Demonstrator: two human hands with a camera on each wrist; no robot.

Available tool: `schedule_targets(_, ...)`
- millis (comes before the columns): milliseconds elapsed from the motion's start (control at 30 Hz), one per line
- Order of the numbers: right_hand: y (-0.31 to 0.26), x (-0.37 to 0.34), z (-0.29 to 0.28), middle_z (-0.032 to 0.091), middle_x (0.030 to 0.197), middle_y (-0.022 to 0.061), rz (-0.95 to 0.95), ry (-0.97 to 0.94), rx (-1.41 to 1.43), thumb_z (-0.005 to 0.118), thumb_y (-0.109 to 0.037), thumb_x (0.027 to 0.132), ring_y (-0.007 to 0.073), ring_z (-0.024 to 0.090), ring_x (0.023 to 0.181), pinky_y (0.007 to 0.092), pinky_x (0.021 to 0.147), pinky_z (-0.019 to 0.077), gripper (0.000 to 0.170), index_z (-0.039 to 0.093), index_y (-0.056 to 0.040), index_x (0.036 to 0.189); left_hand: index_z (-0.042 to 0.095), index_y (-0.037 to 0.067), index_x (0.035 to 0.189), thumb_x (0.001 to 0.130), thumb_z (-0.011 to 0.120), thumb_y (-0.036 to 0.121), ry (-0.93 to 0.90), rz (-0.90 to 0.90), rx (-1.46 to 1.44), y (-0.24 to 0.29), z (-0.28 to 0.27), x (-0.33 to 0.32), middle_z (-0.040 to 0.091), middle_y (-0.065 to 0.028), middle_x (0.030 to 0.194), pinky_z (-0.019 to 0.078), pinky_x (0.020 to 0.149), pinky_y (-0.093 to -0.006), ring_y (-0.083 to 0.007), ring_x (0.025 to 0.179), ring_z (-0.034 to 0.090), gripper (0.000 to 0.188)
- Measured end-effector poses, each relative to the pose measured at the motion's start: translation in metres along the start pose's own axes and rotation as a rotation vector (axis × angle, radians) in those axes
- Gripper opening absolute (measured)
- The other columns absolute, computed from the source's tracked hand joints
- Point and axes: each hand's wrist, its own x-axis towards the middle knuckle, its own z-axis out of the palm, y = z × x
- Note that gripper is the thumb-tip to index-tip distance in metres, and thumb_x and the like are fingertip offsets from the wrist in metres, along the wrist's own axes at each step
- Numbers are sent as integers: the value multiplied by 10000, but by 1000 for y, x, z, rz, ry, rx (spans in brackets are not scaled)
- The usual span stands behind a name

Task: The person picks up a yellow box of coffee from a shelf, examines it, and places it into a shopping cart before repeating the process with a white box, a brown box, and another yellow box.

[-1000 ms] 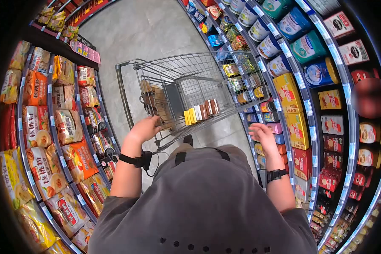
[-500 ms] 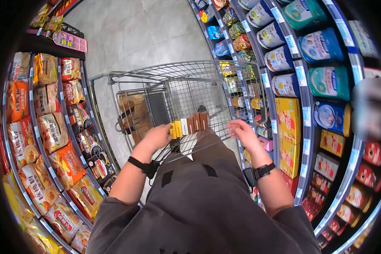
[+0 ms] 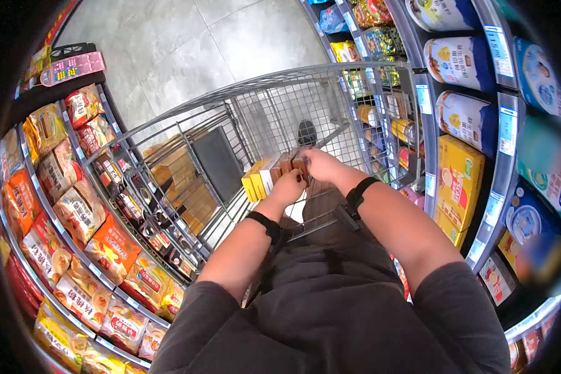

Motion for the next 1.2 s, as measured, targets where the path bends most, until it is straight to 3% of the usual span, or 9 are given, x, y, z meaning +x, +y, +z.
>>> schedule_targets(100,14,7,10,569,1418,213,28,-219,-65,543,-41,914,389,555,1295,426,1089,456,506,549,-21,1419,640,-8,1239,911,616,246,-8,-30,-66,-2,9,7,691,-294,1106,509,977,-469,-432,1099,649,415)
schedule_targets(167,38,6,24,467,1546,156,-237,-111,-249,630,-90,898,358,555,1306,430,1053,490,630,477,-101,1510,638,7,1264,924,606,276,-30,-44,-19,5,13,7,672,-291,1154,501,995,-467,-436,1126,634,436)
schedule_targets(433,5,-14,-16,452,1547,114,7,-456,-366,669,-66,871,338,508,1353,432,1088,471,815,334,-198,1602,613,-5,1299,940,605,284,-81,-49,129,29,14,2,555,-295,1334,462,1053,-472,-429,1224,563,461)
schedule_targets(500,15,-19,-9,427,1575,105,-89,-201,-364,626,-76,888,334,539,1322,412,1052,498,678,445,-183,1532,594,-14,1314,926,624,250,-95,-52,146,34,13,3,544,-300,1356,443,1077,-484,-422,1270,532,470)
schedule_targets(667,24,-4,-19,436,1572,70,-198,-191,-414,650,-90,869,332,556,1297,421,1037,510,601,520,-163,1452,584,-24,1293,908,640,221,-82,329,26,26,28,21,543,-256,1362,429,1084,-474,-414,1290,517,460)
schedule_targets(900,45,15,-19,501,1505,77,-267,-319,-533,612,-115,895,318,669,1111,384,942,535,457,592,-129,1351,596,7,1278,924,613,208,-218,151,-54,30,2,11,608,-237,1289,469,1025,-435,-384,1229,585,407)
schedule_targets(967,43,11,-21,541,1440,86,83,-162,18,557,-103,939,307,673,1096,366,930,535,391,597,-92,1328,614,27,1253,945,597,205,-181,131,-155,23,-5,3,663,-218,1195,493,981,-413,-356,1140,642,356)
schedule_targets(1100,63,-7,-23,551,1383,136,-291,-68,-195,518,-79,972,338,621,1170,367,983,517,351,595,-61,1313,631,32,1225,976,591,220,-154,99,-131,8,-28,-17,696,-184,1112,509,934,-394,-309,1055,667,314)
schedule_targets(1200,48,-31,-33,572,1307,141,-246,-5,-199,569,-6,925,360,606,1171,393,983,508,354,611,-86,1267,638,34,1218,968,624,225,-121,121,-129,-4,-44,-34,706,-179,1091,518,905,-384,-290,1012,678,315)
